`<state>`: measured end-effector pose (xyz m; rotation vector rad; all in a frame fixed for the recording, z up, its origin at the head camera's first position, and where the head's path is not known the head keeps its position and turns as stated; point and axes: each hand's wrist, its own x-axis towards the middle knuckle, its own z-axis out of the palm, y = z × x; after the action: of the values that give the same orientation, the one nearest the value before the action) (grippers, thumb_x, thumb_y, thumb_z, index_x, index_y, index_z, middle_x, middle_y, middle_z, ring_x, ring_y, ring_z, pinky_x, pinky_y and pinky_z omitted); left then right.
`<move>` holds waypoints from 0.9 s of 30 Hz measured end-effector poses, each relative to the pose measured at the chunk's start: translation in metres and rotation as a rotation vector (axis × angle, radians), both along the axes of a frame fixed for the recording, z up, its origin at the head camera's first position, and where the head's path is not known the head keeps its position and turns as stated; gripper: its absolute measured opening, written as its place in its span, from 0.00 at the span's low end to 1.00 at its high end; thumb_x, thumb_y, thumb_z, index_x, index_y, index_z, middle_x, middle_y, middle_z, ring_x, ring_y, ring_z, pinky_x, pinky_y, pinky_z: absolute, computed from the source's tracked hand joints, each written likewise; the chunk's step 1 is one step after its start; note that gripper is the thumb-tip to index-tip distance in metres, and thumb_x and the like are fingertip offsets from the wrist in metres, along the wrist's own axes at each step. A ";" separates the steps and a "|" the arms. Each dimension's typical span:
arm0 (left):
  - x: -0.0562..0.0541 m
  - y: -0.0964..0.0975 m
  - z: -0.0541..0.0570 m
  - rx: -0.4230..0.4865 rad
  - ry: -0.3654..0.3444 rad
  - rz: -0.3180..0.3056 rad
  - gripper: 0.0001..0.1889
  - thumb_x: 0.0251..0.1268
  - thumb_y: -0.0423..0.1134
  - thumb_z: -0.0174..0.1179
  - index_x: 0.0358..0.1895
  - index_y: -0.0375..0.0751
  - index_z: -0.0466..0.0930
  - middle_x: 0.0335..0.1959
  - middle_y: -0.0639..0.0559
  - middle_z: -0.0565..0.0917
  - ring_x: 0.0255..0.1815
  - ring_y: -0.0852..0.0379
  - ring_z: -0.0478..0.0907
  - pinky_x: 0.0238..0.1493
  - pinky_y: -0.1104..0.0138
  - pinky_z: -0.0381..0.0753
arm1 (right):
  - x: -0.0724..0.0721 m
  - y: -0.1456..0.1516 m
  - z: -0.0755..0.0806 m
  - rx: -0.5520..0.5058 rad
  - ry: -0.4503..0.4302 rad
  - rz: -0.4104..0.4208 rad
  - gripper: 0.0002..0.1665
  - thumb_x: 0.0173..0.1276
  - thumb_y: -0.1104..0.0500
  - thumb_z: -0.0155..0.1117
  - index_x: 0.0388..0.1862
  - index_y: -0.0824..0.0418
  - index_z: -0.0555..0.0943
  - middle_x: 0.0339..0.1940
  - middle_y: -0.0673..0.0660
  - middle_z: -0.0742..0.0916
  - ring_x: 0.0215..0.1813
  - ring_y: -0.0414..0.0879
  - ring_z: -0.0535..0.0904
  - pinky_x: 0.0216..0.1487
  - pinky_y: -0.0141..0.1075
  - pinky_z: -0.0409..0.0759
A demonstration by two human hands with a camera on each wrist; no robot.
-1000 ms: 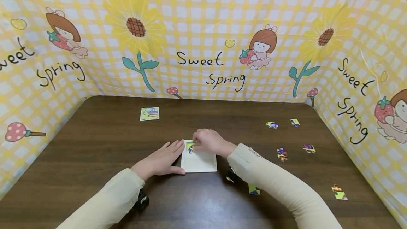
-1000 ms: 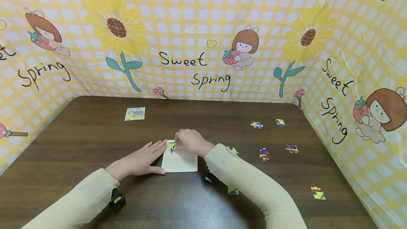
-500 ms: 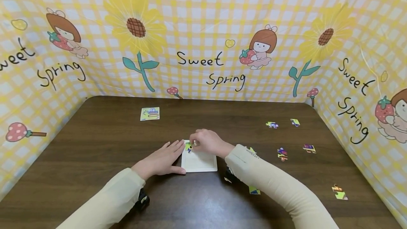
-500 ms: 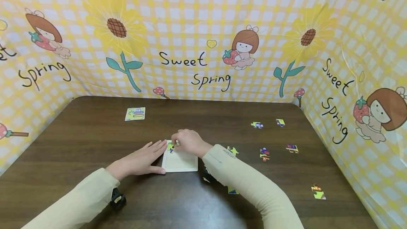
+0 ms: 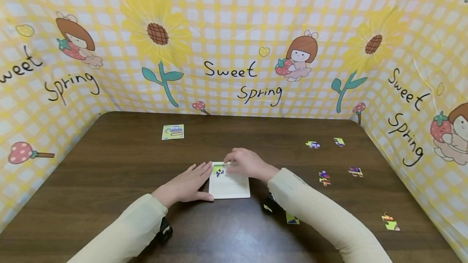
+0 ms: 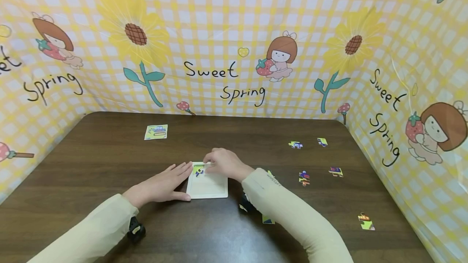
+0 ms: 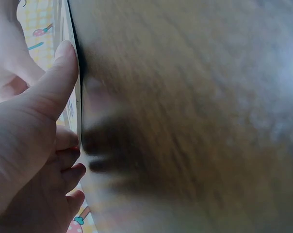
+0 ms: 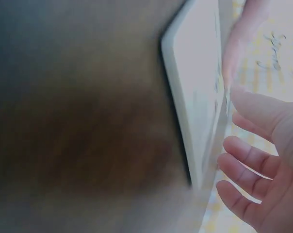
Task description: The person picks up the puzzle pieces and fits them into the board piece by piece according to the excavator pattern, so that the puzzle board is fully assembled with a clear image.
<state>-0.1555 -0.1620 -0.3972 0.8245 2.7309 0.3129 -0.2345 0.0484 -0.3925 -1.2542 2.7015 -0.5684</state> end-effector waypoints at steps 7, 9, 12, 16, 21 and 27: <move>0.000 0.000 -0.002 0.002 0.014 -0.003 0.46 0.58 0.59 0.57 0.67 0.25 0.53 0.70 0.33 0.52 0.70 0.40 0.47 0.66 0.49 0.47 | -0.019 0.051 0.007 -0.096 -0.023 -0.169 0.17 0.58 0.56 0.69 0.45 0.61 0.82 0.36 0.53 0.81 0.40 0.46 0.77 0.41 0.39 0.74; 0.000 0.001 -0.002 0.000 0.013 -0.002 0.46 0.58 0.59 0.57 0.68 0.25 0.53 0.70 0.34 0.52 0.70 0.40 0.47 0.66 0.49 0.47 | -0.025 0.070 0.009 -0.129 -0.024 -0.217 0.19 0.57 0.55 0.69 0.46 0.63 0.81 0.38 0.56 0.81 0.42 0.49 0.76 0.44 0.42 0.74; 0.000 0.001 -0.003 -0.003 0.012 -0.001 0.46 0.58 0.59 0.57 0.68 0.25 0.53 0.70 0.34 0.51 0.70 0.40 0.47 0.66 0.49 0.47 | -0.035 0.101 0.011 -0.155 -0.005 -0.279 0.20 0.57 0.55 0.69 0.47 0.65 0.80 0.38 0.58 0.81 0.43 0.51 0.76 0.46 0.44 0.73; 0.000 0.000 -0.003 0.000 0.022 -0.002 0.46 0.58 0.59 0.57 0.67 0.25 0.53 0.70 0.34 0.52 0.70 0.40 0.48 0.66 0.49 0.47 | -0.046 0.139 0.014 -0.156 -0.003 -0.350 0.22 0.58 0.57 0.69 0.48 0.67 0.79 0.40 0.62 0.81 0.43 0.55 0.76 0.46 0.47 0.73; 0.001 0.000 -0.003 0.006 0.026 -0.007 0.46 0.58 0.58 0.57 0.67 0.24 0.53 0.69 0.33 0.52 0.70 0.40 0.48 0.65 0.49 0.48 | -0.056 0.182 0.016 -0.105 -0.008 -0.397 0.23 0.60 0.58 0.66 0.51 0.70 0.77 0.41 0.66 0.79 0.44 0.59 0.74 0.46 0.50 0.71; 0.001 0.001 -0.003 0.001 0.027 -0.008 0.46 0.58 0.59 0.57 0.67 0.25 0.53 0.70 0.34 0.52 0.70 0.41 0.48 0.65 0.49 0.47 | -0.063 0.218 0.013 -0.092 -0.074 -0.474 0.25 0.62 0.58 0.65 0.54 0.72 0.74 0.42 0.67 0.78 0.44 0.58 0.72 0.45 0.51 0.70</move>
<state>-0.1548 -0.1610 -0.4001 0.8455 2.7518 0.3039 -0.2973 0.2663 -0.3800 -0.5810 2.9409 -0.7737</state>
